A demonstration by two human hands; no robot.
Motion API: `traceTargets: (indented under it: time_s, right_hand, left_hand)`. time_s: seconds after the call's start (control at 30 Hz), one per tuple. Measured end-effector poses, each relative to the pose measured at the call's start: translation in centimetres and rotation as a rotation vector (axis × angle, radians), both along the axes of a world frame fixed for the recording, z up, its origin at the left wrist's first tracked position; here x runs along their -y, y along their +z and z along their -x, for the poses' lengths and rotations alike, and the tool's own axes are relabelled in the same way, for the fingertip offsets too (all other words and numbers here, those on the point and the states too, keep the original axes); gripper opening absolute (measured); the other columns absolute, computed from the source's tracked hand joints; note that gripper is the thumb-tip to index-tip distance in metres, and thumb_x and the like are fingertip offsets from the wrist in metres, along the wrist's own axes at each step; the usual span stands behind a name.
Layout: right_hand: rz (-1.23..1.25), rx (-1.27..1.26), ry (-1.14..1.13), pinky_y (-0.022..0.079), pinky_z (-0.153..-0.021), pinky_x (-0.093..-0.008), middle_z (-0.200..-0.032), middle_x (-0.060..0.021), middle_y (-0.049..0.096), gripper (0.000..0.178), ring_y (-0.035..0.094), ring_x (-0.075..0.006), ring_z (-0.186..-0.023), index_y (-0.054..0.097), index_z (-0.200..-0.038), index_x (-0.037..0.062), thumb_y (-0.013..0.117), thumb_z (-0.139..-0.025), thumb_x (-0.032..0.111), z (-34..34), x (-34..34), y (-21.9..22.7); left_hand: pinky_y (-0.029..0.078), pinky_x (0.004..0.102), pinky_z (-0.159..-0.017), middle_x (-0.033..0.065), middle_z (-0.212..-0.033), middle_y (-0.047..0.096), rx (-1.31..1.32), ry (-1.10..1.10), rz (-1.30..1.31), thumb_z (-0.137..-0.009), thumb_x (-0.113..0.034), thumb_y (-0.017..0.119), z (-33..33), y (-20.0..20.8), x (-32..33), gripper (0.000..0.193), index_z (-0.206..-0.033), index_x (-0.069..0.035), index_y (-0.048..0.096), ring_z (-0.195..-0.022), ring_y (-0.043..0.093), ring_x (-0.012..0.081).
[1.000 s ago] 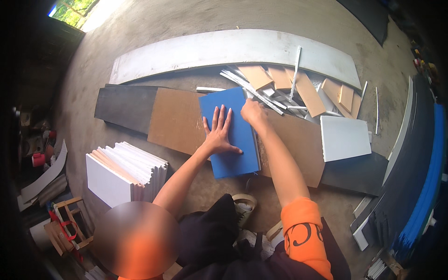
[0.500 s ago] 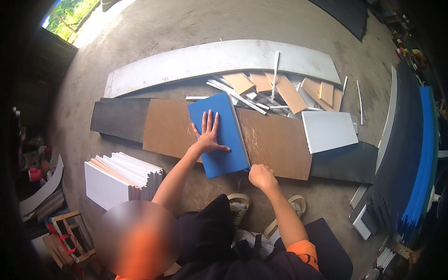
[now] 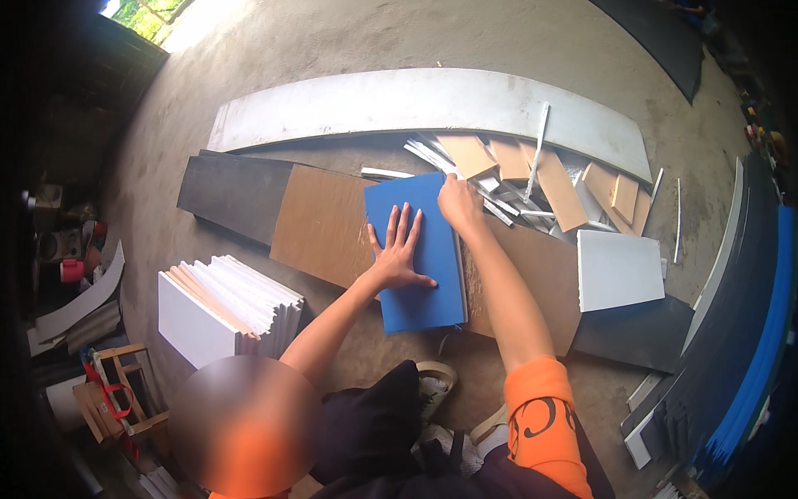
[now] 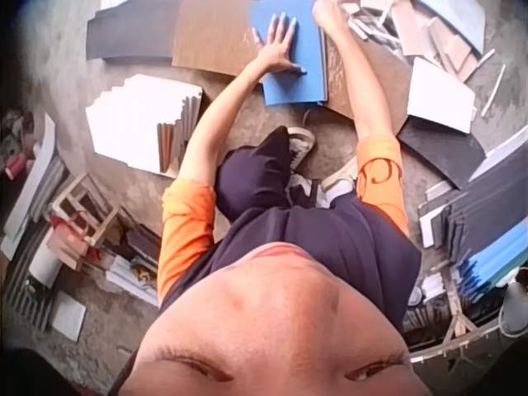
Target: The person sits on the floor and uses a utility knife to cut blue and white rectangular sheets. They repeatedly align a blue sheet on a white sheet, cut along the edge, and stack the cut pieces.
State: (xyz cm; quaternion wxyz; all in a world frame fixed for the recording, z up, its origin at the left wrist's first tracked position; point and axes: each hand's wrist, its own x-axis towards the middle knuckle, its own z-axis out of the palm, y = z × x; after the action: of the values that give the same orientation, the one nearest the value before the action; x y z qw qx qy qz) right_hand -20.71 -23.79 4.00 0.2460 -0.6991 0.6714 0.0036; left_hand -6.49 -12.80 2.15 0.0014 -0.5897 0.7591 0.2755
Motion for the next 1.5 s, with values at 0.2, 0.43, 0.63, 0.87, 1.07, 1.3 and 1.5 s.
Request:
traceTargets:
  time_s: [0.2, 0.43, 0.63, 0.87, 1.07, 1.3, 1.5]
  right_hand:
    - [-0.326, -0.014, -0.058, 0.040, -0.087, -0.0480, -0.107, -0.0268, 0.054, 0.034, 0.050, -0.0404, -0.104, 0.049, -0.109, -0.0018, 0.037, -0.082, 0.015, 0.9, -4.9, 1.8]
    - [-0.429, 0.030, -0.066, 0.044, -0.073, -0.0535, -0.080, -0.0285, 0.059, 0.022, 0.056, -0.0463, -0.082, 0.044, -0.094, -0.0008, 0.041, -0.087, 0.020, 6.2, -25.3, 4.5]
    - [-0.075, 0.103, -0.067, 0.045, -0.065, -0.0521, -0.071, -0.0274, 0.058, 0.021, 0.057, -0.0447, -0.071, 0.045, -0.092, -0.0004, 0.041, -0.087, 0.019, 4.8, -18.4, 6.4]
    - [0.130, 0.009, -0.030, 0.048, -0.067, -0.0476, -0.076, -0.0240, 0.061, 0.023, 0.060, -0.0385, -0.078, 0.046, -0.096, -0.0002, 0.044, -0.087, 0.020, -0.1, -3.2, 0.7]
    - [-0.147, 0.043, -0.080, 0.042, -0.084, -0.0487, -0.100, -0.0306, 0.054, 0.035, 0.053, -0.0435, -0.096, 0.048, -0.107, -0.0040, 0.036, -0.082, 0.017, -0.4, 0.1, -0.2]
    - [-0.460, 0.038, -0.094, 0.039, -0.086, -0.0519, -0.101, -0.0293, 0.055, 0.033, 0.050, -0.0438, -0.102, 0.042, -0.112, -0.0024, 0.037, -0.085, 0.017, 2.8, -16.3, 2.0]
    - [-0.396, 0.004, -0.068, 0.046, -0.071, -0.0505, -0.079, -0.0283, 0.059, 0.022, 0.058, -0.0429, -0.082, 0.045, -0.095, -0.0029, 0.039, -0.086, 0.016, 6.2, -25.3, 3.3]
  left_hand:
    - [-0.011, 0.0653, -0.092, 0.0130, -0.144, -0.009, 0.006, 0.033, 0.018, -0.036, -0.059, 0.076, -0.2, -0.4, -0.1, 0.137, -0.139, -0.016, -0.003, -0.132, -0.015, 0.0287]
    - [-0.011, 0.0658, -0.091, 0.0128, -0.144, -0.010, -0.016, 0.027, 0.069, -0.035, -0.060, 0.076, 0.3, -0.4, 0.2, 0.138, -0.139, -0.014, -0.002, -0.132, -0.016, 0.0276]
    - [-0.010, 0.0672, -0.090, 0.0133, -0.144, -0.011, -0.015, 0.045, 0.087, -0.035, -0.061, 0.076, -0.5, -0.8, -0.1, 0.138, -0.139, -0.014, -0.002, -0.132, -0.016, 0.0280]
    - [-0.010, 0.0665, -0.091, 0.0140, -0.144, -0.009, -0.034, 0.016, 0.058, -0.036, -0.061, 0.074, -0.1, -0.6, -0.2, 0.137, -0.139, -0.014, -0.001, -0.132, -0.015, 0.0291]
    - [-0.010, 0.0658, -0.092, 0.0139, -0.144, -0.007, -0.026, 0.019, 0.045, -0.037, -0.060, 0.074, 0.2, 0.2, -0.3, 0.135, -0.139, -0.014, -0.001, -0.132, -0.014, 0.0291]
    - [-0.012, 0.0652, -0.092, 0.0116, -0.144, -0.011, 0.011, 0.058, 0.024, -0.038, -0.059, 0.076, -0.6, 0.4, -0.4, 0.136, -0.139, -0.014, -0.002, -0.132, -0.018, 0.0271]
    - [-0.011, 0.0673, -0.090, 0.0124, -0.144, -0.011, 0.017, 0.024, 0.038, -0.037, -0.062, 0.074, 0.5, -0.4, 0.2, 0.137, -0.139, -0.013, -0.002, -0.131, -0.018, 0.0277]
